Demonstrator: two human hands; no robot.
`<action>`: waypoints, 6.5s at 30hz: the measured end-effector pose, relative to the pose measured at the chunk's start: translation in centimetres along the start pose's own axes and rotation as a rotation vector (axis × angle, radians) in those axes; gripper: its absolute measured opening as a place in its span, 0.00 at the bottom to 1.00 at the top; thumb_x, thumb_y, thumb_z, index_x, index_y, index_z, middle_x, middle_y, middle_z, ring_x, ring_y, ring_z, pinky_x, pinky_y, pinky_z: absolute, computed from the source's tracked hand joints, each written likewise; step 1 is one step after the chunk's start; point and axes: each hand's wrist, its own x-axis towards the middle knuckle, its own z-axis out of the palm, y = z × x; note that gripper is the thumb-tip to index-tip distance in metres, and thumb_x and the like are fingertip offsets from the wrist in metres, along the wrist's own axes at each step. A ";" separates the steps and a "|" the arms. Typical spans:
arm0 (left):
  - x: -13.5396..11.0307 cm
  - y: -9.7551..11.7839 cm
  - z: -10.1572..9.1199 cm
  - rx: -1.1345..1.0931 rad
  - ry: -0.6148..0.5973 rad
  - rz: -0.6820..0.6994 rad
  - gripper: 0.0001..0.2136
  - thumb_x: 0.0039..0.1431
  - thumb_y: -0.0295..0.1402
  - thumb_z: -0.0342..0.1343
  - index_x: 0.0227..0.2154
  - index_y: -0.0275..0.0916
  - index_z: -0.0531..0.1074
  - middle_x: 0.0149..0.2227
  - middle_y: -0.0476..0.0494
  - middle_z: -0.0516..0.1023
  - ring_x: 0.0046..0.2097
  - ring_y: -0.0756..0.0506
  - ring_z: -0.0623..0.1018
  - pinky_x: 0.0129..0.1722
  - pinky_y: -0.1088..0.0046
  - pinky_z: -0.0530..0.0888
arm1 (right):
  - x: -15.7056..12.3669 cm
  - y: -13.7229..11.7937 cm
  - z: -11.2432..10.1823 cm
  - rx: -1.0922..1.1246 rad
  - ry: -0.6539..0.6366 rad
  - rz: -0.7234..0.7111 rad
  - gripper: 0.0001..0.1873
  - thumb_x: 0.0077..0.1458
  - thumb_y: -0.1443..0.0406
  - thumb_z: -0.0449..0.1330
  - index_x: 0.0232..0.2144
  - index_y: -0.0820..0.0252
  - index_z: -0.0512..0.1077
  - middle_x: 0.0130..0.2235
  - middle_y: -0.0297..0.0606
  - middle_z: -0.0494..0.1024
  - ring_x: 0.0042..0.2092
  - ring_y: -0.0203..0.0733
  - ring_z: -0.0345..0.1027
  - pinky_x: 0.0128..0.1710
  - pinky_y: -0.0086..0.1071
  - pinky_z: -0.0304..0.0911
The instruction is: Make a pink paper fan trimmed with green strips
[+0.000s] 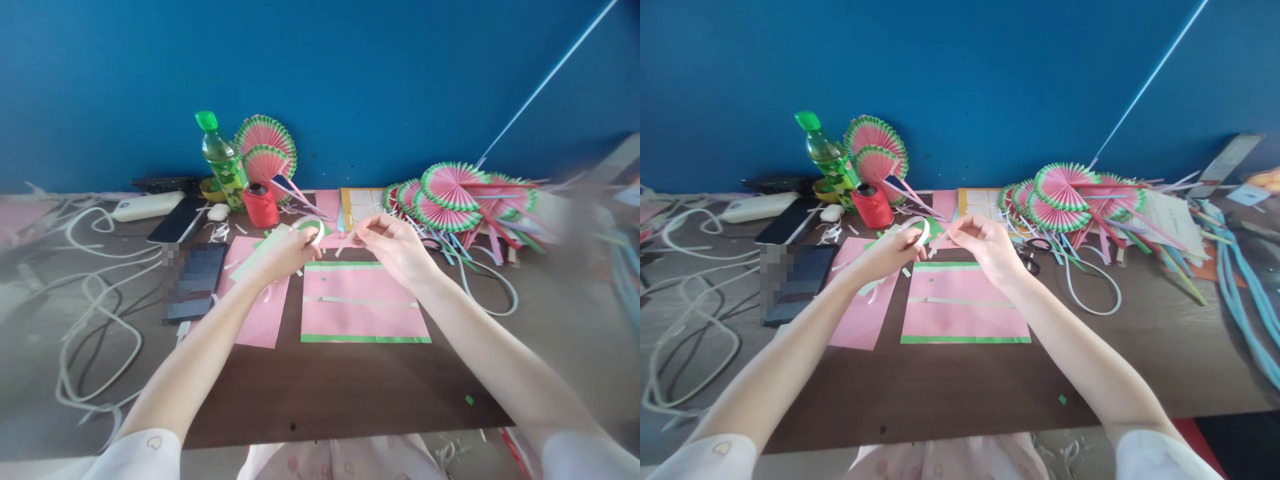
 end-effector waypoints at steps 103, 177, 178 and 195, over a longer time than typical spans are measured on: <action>0.1 -0.2 0.4 0.261 -0.754 -0.158 0.10 0.46 0.32 0.50 0.30 0.39 0.75 0.28 0.47 0.77 0.31 0.48 0.72 0.27 0.75 0.62 | -2.6 2.9 1.4 -1.232 -0.393 0.335 0.05 0.44 0.70 0.52 0.24 0.60 0.68 0.30 0.36 0.76 0.30 0.37 0.65 0.27 0.28 0.52; -0.1 0.3 1.5 0.201 -0.633 -0.121 0.14 0.50 0.46 0.51 0.31 0.40 0.62 0.29 0.50 0.71 0.22 0.51 0.70 0.25 0.73 0.64 | -1.7 2.9 0.3 -0.922 -0.418 0.486 0.04 0.52 0.67 0.53 0.25 0.59 0.63 0.23 0.33 0.76 0.23 0.33 0.69 0.25 0.26 0.59; -0.1 0.4 1.5 0.208 -0.632 -0.125 0.14 0.50 0.46 0.51 0.31 0.40 0.62 0.29 0.50 0.71 0.22 0.51 0.70 0.26 0.73 0.64 | -1.7 2.9 0.3 -0.934 -0.417 0.481 0.05 0.52 0.66 0.53 0.25 0.59 0.63 0.22 0.32 0.76 0.23 0.33 0.68 0.25 0.26 0.59; -0.2 0.4 2.0 0.274 -0.588 -0.103 0.13 0.46 0.42 0.53 0.31 0.40 0.63 0.27 0.50 0.72 0.21 0.51 0.69 0.26 0.74 0.64 | -1.6 3.1 0.1 -0.849 -0.419 0.466 0.03 0.51 0.67 0.54 0.26 0.59 0.63 0.23 0.34 0.75 0.25 0.34 0.69 0.24 0.25 0.60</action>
